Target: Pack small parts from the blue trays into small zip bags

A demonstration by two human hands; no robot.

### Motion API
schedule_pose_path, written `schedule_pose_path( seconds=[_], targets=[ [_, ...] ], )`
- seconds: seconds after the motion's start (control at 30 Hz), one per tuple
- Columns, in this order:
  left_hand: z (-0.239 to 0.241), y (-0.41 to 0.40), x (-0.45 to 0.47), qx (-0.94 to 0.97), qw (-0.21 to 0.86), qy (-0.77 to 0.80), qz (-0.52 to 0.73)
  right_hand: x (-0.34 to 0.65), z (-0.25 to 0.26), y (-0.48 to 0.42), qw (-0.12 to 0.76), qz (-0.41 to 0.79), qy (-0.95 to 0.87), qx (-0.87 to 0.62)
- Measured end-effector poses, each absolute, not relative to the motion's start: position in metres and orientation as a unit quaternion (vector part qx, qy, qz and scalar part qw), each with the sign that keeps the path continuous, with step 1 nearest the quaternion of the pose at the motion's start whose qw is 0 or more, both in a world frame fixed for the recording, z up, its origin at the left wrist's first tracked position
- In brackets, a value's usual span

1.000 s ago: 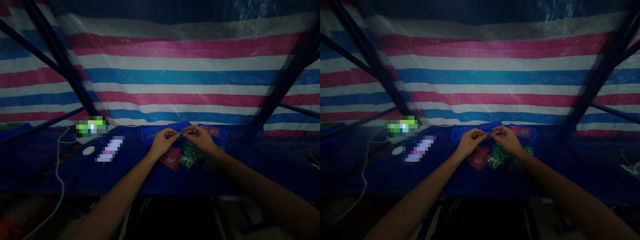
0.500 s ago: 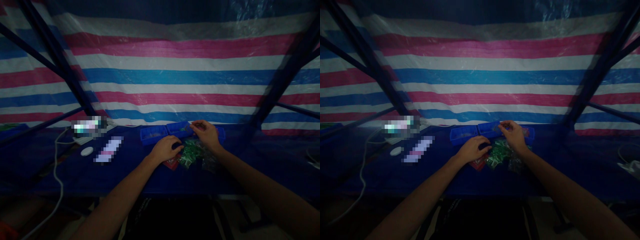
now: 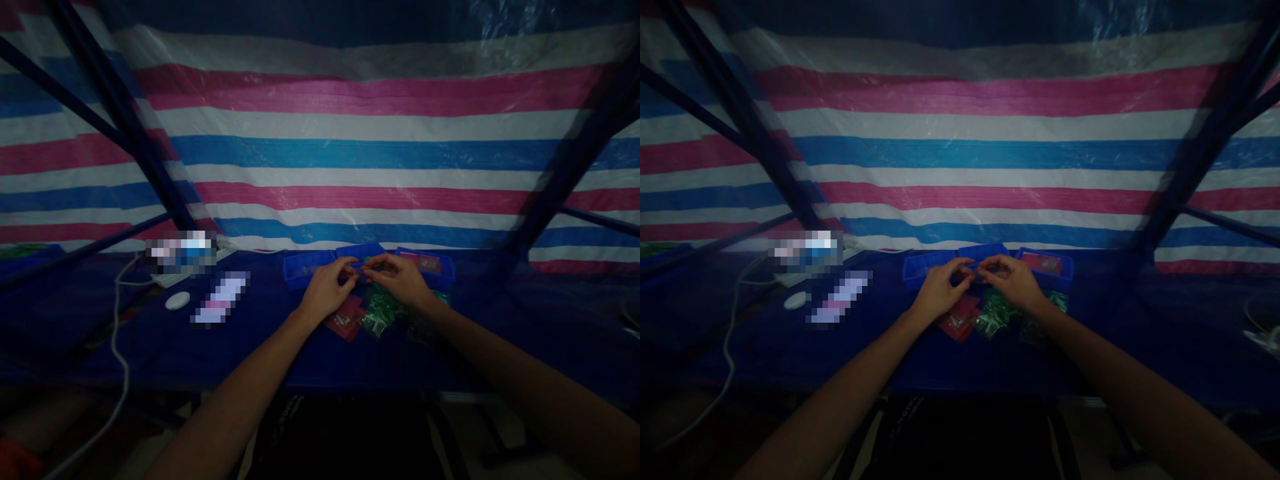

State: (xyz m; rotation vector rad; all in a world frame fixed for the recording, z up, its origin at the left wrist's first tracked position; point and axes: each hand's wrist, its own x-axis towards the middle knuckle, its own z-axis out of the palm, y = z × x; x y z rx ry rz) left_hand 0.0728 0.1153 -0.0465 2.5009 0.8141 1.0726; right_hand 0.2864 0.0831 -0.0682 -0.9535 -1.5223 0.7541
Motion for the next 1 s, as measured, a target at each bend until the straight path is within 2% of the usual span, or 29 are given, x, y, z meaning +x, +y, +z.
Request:
schedule_pose_path(
  seconds=[0.1, 0.2, 0.33, 0.43, 0.63, 0.73, 0.83, 1.0],
  targets=[
    [-0.044, 0.121, 0.064, 0.86, 0.06, 0.321, 0.392, 0.29, -0.063, 0.078, 0.523, 0.21, -0.709, -0.424],
    [-0.042, 0.131, 0.05, 0.847, -0.029, 0.371, 0.379, 0.29, -0.058, 0.07, 0.414, 0.113, -0.818, -0.383],
    [-0.044, 0.143, 0.035, 0.837, -0.077, 0.435, 0.323, 0.283, -0.059, 0.066, 0.299, 0.105, -0.901, -0.297],
    [-0.049, 0.147, 0.034, 0.838, -0.061, 0.457, 0.293, 0.279, -0.062, 0.067, 0.271, 0.12, -0.908, -0.295],
    [-0.045, 0.137, 0.046, 0.844, -0.02, 0.403, 0.352, 0.278, -0.061, 0.068, 0.293, 0.116, -0.901, -0.299],
    [-0.036, 0.124, 0.051, 0.855, 0.038, 0.332, 0.395, 0.28, -0.06, 0.068, 0.352, 0.125, -0.861, -0.345],
    [-0.033, 0.115, 0.056, 0.876, 0.09, 0.274, 0.386, 0.284, -0.062, 0.072, 0.437, 0.173, -0.78, -0.413],
    [-0.045, 0.115, 0.065, 0.874, 0.121, 0.306, 0.357, 0.289, -0.066, 0.079, 0.53, 0.268, -0.68, -0.43]
  ],
)
